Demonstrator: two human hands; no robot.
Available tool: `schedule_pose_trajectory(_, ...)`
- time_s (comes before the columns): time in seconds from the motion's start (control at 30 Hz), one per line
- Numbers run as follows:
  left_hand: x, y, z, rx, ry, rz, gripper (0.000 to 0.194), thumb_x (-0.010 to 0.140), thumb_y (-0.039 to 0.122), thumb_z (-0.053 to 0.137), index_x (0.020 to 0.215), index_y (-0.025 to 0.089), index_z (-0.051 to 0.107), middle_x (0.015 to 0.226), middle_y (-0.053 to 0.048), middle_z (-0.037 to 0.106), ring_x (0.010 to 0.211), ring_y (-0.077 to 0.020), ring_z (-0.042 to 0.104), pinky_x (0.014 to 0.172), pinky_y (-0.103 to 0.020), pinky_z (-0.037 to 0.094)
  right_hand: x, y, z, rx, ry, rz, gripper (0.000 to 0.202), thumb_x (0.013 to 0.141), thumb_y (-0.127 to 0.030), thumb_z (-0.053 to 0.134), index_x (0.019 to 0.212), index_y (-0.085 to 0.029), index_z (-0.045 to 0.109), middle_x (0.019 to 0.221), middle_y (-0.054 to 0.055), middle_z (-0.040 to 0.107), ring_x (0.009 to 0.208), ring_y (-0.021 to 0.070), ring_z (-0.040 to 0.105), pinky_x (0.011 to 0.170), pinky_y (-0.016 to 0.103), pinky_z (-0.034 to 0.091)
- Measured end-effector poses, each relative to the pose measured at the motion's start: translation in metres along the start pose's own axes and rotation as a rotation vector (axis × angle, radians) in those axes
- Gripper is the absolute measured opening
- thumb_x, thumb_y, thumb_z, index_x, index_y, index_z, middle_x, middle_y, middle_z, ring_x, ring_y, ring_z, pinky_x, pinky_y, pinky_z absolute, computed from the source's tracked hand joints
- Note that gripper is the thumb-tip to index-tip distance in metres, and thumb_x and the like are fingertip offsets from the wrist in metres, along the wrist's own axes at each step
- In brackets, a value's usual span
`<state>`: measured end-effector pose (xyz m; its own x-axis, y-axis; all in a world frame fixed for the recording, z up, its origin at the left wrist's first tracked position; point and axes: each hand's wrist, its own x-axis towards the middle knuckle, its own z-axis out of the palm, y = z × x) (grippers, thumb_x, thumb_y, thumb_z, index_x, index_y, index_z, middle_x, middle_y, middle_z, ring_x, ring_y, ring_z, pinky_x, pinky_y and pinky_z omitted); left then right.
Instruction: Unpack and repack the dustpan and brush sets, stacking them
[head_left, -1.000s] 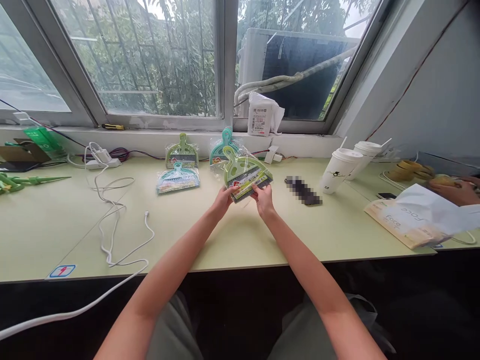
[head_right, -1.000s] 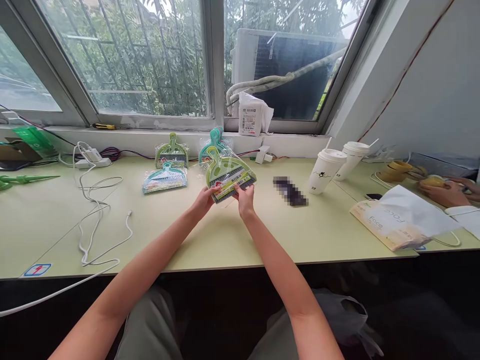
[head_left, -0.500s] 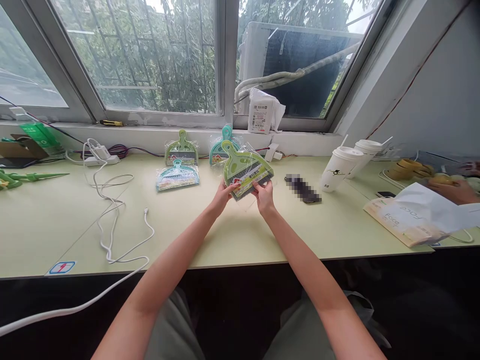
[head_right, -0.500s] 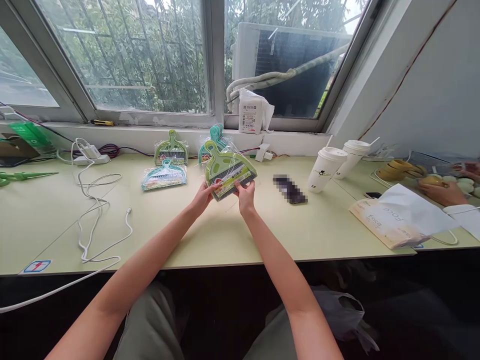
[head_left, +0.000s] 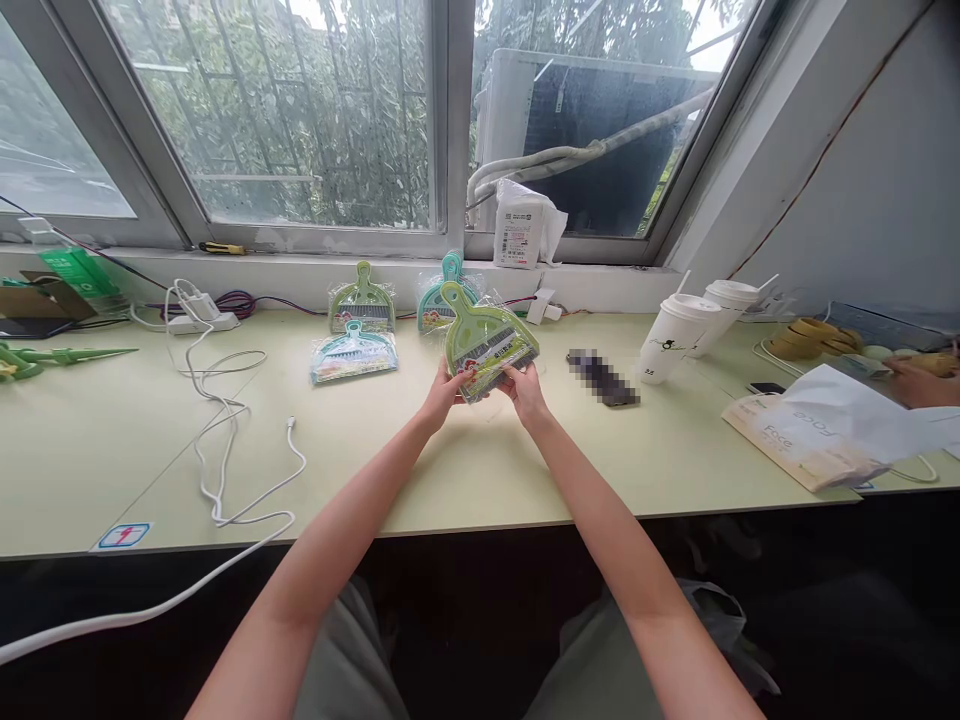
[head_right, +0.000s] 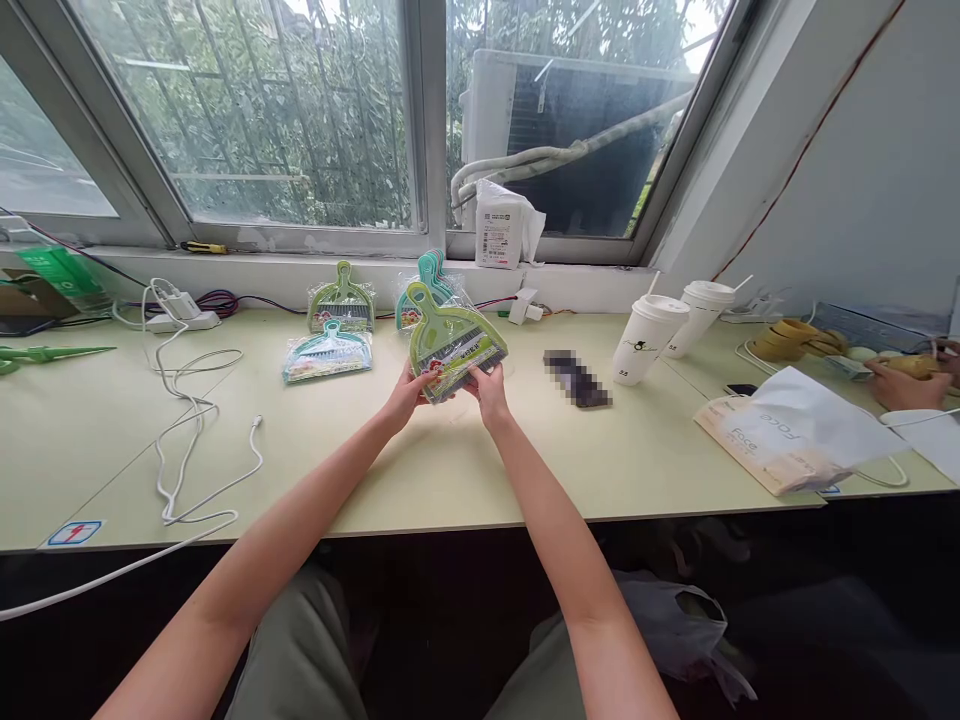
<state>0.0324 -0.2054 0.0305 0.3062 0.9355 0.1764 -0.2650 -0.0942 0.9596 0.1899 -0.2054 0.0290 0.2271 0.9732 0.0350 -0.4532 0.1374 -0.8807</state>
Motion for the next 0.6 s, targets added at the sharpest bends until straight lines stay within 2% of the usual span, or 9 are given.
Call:
schedule_pose_trajectory(0.1, 0.006, 0.001, -0.008, -0.048, 0.060, -0.035, 0.064, 0.071, 0.032, 0.066, 0.128, 0.026, 0.037, 0.120, -0.008, 0.059, 0.072, -0.0204, 0.068, 0.062, -0.037, 0.057, 0.004, -0.006, -0.005, -0.088, -0.040, 0.096, 0.013, 0.088, -0.021, 0.051, 0.100, -0.017, 0.053, 0.089, 0.005, 0.069, 0.071, 0.0147, 0.068, 0.077, 0.033, 0.058)
schedule_pose_trajectory(0.17, 0.010, 0.003, -0.016, -0.102, 0.129, -0.074, 0.066, 0.069, 0.028, 0.065, 0.128, 0.026, 0.035, 0.117, -0.008, 0.060, 0.068, -0.0202, 0.067, 0.055, -0.034, 0.056, 0.007, -0.009, -0.012, -0.240, -0.032, 0.081, 0.017, 0.091, -0.025, 0.045, 0.093, -0.014, 0.058, 0.085, 0.009, 0.069, 0.072, 0.0168, 0.068, 0.079, 0.036, 0.057)
schedule_pose_trajectory(0.2, 0.012, 0.005, -0.021, -0.132, 0.169, -0.097, 0.066, 0.068, 0.026, 0.064, 0.128, 0.026, 0.035, 0.115, -0.008, 0.060, 0.068, -0.0204, 0.067, 0.053, -0.033, 0.055, 0.008, -0.011, -0.015, -0.346, -0.006, 0.019, 0.019, 0.091, -0.024, 0.044, 0.092, -0.014, 0.060, 0.087, 0.010, 0.069, 0.075, 0.0178, 0.069, 0.081, 0.038, 0.057)
schedule_pose_trajectory(0.27, 0.015, 0.007, -0.032, -0.193, 0.240, -0.151, 0.060, 0.067, 0.023, 0.062, 0.123, 0.022, 0.040, 0.110, -0.008, 0.062, 0.071, -0.0202, 0.067, 0.054, -0.033, 0.056, 0.008, -0.012, -0.021, -0.582, 0.056, -0.218, 0.021, 0.086, -0.014, 0.046, 0.098, -0.016, 0.063, 0.103, 0.010, 0.068, 0.093, 0.0200, 0.066, 0.091, 0.042, 0.052)
schedule_pose_trajectory(0.3, 0.016, 0.008, -0.036, -0.214, 0.265, -0.178, 0.055, 0.067, 0.022, 0.061, 0.119, 0.020, 0.044, 0.107, -0.008, 0.062, 0.073, -0.0198, 0.067, 0.057, -0.032, 0.056, 0.008, -0.011, -0.023, -0.692, 0.069, -0.360, 0.029, 0.082, -0.008, 0.048, 0.103, -0.019, 0.064, 0.114, 0.009, 0.065, 0.107, 0.0213, 0.061, 0.099, 0.045, 0.047)
schedule_pose_trajectory(0.37, 0.017, 0.009, -0.044, -0.219, 0.289, -0.211, 0.045, 0.069, 0.023, 0.060, 0.112, 0.017, 0.051, 0.100, -0.008, 0.064, 0.077, -0.0190, 0.066, 0.061, -0.030, 0.057, 0.007, -0.009, -0.024, -0.852, 0.023, -0.586, 0.049, 0.074, -0.001, 0.053, 0.115, -0.026, 0.062, 0.135, 0.004, 0.053, 0.131, 0.0228, 0.043, 0.111, 0.048, 0.032)
schedule_pose_trajectory(0.4, 0.017, 0.009, -0.046, -0.205, 0.292, -0.215, 0.042, 0.070, 0.024, 0.060, 0.110, 0.016, 0.053, 0.097, -0.009, 0.064, 0.078, -0.0188, 0.066, 0.062, -0.029, 0.057, 0.007, -0.008, -0.025, -0.893, -0.017, -0.644, 0.056, 0.071, 0.000, 0.056, 0.119, -0.030, 0.061, 0.140, 0.001, 0.048, 0.137, 0.0230, 0.034, 0.114, 0.049, 0.026)
schedule_pose_trajectory(0.47, 0.017, 0.009, -0.049, -0.173, 0.282, -0.215, 0.040, 0.070, 0.026, 0.061, 0.109, 0.016, 0.055, 0.093, -0.008, 0.065, 0.079, -0.0186, 0.066, 0.063, -0.029, 0.057, 0.008, -0.006, -0.024, -0.906, -0.080, -0.682, 0.059, 0.071, -0.003, 0.061, 0.121, -0.034, 0.060, 0.141, -0.002, 0.046, 0.140, 0.0227, 0.028, 0.115, 0.050, 0.021)
schedule_pose_trajectory(0.6, 0.016, 0.009, -0.051, -0.178, 0.223, -0.299, 0.040, 0.071, 0.022, 0.063, 0.109, 0.015, 0.058, 0.090, -0.007, 0.066, 0.072, -0.0160, 0.065, 0.061, -0.026, 0.056, 0.013, -0.004, -0.026, -0.820, -0.084, -0.689, 0.027, 0.082, -0.017, 0.060, 0.102, -0.032, 0.070, 0.129, -0.002, 0.058, 0.134, 0.0208, 0.037, 0.115, 0.047, 0.022)
